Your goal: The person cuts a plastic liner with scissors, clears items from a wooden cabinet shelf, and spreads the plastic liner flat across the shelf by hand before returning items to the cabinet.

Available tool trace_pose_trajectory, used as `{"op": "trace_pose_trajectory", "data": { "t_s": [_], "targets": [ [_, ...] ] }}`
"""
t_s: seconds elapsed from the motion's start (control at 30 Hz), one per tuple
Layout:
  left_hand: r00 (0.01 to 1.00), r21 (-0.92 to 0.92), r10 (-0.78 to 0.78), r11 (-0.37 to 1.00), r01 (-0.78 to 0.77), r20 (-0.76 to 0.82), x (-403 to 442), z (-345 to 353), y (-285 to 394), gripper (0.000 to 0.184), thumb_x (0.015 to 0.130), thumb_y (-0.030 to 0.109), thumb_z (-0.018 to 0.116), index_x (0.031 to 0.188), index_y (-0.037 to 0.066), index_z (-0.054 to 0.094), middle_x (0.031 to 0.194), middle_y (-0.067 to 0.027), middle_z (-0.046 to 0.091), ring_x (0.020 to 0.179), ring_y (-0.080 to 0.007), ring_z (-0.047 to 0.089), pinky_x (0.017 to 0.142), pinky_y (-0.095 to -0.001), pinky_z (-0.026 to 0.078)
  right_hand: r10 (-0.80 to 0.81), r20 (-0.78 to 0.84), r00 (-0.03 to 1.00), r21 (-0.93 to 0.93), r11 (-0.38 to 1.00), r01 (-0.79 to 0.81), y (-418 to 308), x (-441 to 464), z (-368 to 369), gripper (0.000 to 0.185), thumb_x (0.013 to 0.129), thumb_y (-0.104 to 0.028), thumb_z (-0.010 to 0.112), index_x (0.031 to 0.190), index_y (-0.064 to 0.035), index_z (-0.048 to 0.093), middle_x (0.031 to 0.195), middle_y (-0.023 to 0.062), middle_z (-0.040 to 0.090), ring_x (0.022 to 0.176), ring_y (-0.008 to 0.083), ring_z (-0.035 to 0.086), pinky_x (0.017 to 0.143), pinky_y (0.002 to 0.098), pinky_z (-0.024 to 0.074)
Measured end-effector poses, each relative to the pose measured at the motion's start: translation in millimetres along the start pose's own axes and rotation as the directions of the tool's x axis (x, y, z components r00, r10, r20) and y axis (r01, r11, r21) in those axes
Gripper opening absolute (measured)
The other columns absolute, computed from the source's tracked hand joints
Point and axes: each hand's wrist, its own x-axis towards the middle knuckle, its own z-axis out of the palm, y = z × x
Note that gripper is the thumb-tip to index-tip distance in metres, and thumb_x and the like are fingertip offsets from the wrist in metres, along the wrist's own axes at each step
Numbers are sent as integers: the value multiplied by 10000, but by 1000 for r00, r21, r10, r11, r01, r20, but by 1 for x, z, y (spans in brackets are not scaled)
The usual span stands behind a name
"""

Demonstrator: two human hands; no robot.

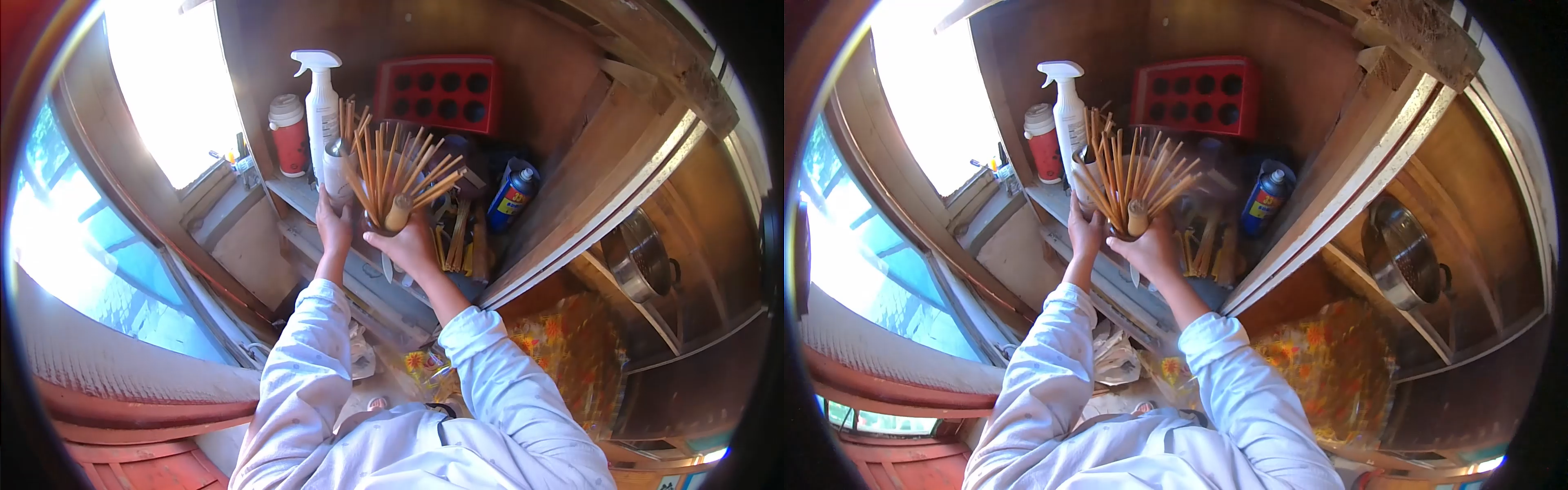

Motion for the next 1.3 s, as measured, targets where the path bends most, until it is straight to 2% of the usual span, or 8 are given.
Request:
{"op": "trace_pose_trajectory", "data": {
  "t_s": [0.27,0.4,0.53,0.83,0.93,1.13,1.27,1.3],
  "targets": [
    [992,162,115,981,-106,-44,-2,4,-9,684,764,135,644,1352,2,321,1162,-244,522,1052,-342,529,884,-375,418,-71,27,997,118,991,67,19,20,-2,655,570,-159,812,1123,-16,491,1094,108,557,1026,222,545,900,325,417],
    [972,259,229,943,-209,-48,-4,3,-10,684,779,144,637,1359,-1,304,1148,-251,521,1065,-350,516,889,-380,411,111,-32,993,15,994,-110,8,8,-22,650,586,-198,807,1128,-14,498,1072,116,594,991,238,578,875,316,435],
    [995,156,102,983,-98,-15,-6,3,-8,680,774,148,634,1338,-47,307,1270,-249,439,1189,-372,403,1008,-412,301,216,-21,976,-303,929,-212,-14,9,-33,761,563,-363,799,1169,-31,478,1055,151,613,1012,305,570,896,354,425],
    [994,-61,90,994,-94,-55,-20,10,-19,672,790,151,632,1334,-65,302,1279,-250,430,1175,-356,419,1002,-384,312,-46,-207,977,-211,977,1,12,-17,-24,959,541,-408,821,1246,60,369,1162,252,509,1084,372,503,927,395,393],
    [996,-118,65,990,-71,-54,-17,10,-17,671,787,136,635,1333,-64,301,1271,-255,425,1149,-348,440,988,-385,332,54,-190,980,-239,966,-100,0,-32,-29,1018,581,-384,805,1304,104,280,1224,297,451,1148,395,450,967,398,365],
    [996,-23,-10,1000,8,-91,-38,1,17,646,811,166,633,1298,-117,315,1293,-285,406,1231,-357,381,1034,-375,283,-147,-213,966,-364,929,62,8,-83,-10,771,748,-262,695,1314,74,292,1256,279,436,1156,392,445,977,397,359],
    [994,8,1,1000,0,-107,-57,3,20,617,839,182,609,1291,-119,316,1310,-285,378,1235,-360,366,1037,-376,274,151,397,906,32,984,-178,-33,-158,-71,214,845,-157,592,1017,-30,595,898,117,649,808,225,627,738,324,486],
    [993,43,19,999,-14,-117,-62,2,14,605,846,180,601,1289,-117,317,1305,-282,378,1229,-361,368,1039,-377,276,188,312,931,-5,981,-196,-24,-183,-82,178,850,-161,587,978,-41,612,840,95,655,757,198,629,700,310,486]
  ]
}}
